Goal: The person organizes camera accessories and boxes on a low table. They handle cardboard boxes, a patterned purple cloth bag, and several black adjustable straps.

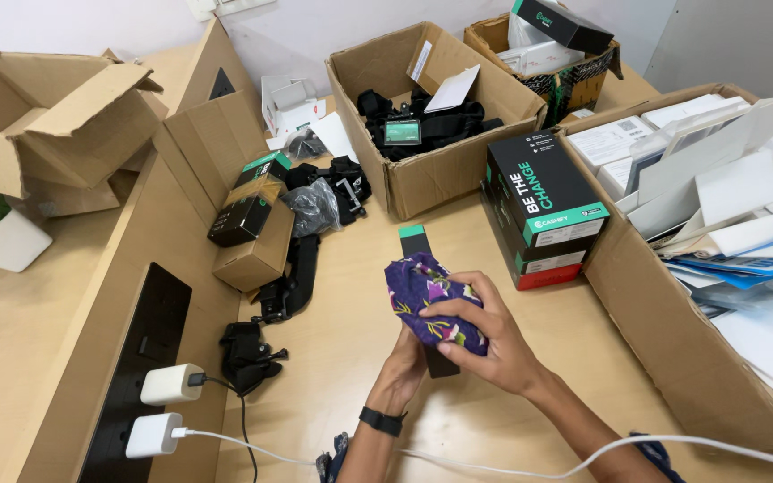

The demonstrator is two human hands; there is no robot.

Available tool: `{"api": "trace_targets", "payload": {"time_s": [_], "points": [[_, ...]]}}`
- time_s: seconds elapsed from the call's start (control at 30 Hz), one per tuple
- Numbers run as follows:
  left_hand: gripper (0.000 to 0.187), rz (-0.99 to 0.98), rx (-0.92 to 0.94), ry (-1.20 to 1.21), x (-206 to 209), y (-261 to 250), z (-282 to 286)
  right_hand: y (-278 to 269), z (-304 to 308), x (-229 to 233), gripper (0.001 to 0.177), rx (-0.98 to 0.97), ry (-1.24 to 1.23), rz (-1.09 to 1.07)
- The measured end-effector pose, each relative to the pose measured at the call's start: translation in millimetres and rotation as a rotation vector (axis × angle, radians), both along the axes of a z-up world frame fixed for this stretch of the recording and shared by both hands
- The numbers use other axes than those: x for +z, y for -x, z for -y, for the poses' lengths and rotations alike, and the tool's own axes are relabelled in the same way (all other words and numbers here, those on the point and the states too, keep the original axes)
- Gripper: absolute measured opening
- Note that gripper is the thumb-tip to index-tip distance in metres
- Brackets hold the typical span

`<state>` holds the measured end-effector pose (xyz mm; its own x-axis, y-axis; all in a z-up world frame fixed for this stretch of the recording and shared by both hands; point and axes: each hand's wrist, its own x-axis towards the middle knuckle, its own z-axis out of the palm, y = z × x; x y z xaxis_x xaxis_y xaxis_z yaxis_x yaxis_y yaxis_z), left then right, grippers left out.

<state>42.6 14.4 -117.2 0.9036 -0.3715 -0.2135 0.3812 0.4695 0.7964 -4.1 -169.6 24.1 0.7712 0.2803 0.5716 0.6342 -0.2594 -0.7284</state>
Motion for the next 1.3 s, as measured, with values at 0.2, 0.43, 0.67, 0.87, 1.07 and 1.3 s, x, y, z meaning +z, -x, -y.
{"api": "trace_targets", "payload": {"time_s": [0.2, 0.43, 0.67, 0.87, 1.07, 1.3], "points": [[0.071, 0.010, 0.137, 0.105, 9.1, -3.7, -9.6, 16.0, 7.4, 1.4, 0.035, 0.065, 0.017, -0.119], [0.075, 0.345, 0.034, -0.276, 76.8, 30.8, 8.8, -45.0, 27.0, 9.7, 0.031, -0.359, -0.008, 0.044], [0.061, 0.112, 0.298, -0.227, 94.0, 26.1, 18.4, -30.3, 2.6, 5.8, 0.032, -0.417, 0.025, 0.126], [0.062, 0.488, 0.603, -0.488, 84.1, -4.4, 4.7, 12.3, -20.7, -0.8, 0.038, -0.269, 0.517, 0.258], [0.060, 0.539, 0.532, -0.868, 77.2, 27.7, 35.7, -47.0, -7.1, 18.2, 0.032, -0.486, 0.420, 0.212], [0.057, 0.571, 0.606, -0.896, 60.0, 22.1, 40.2, -52.3, -14.0, 3.5, 0.044, -0.564, 0.421, 0.265]]}}
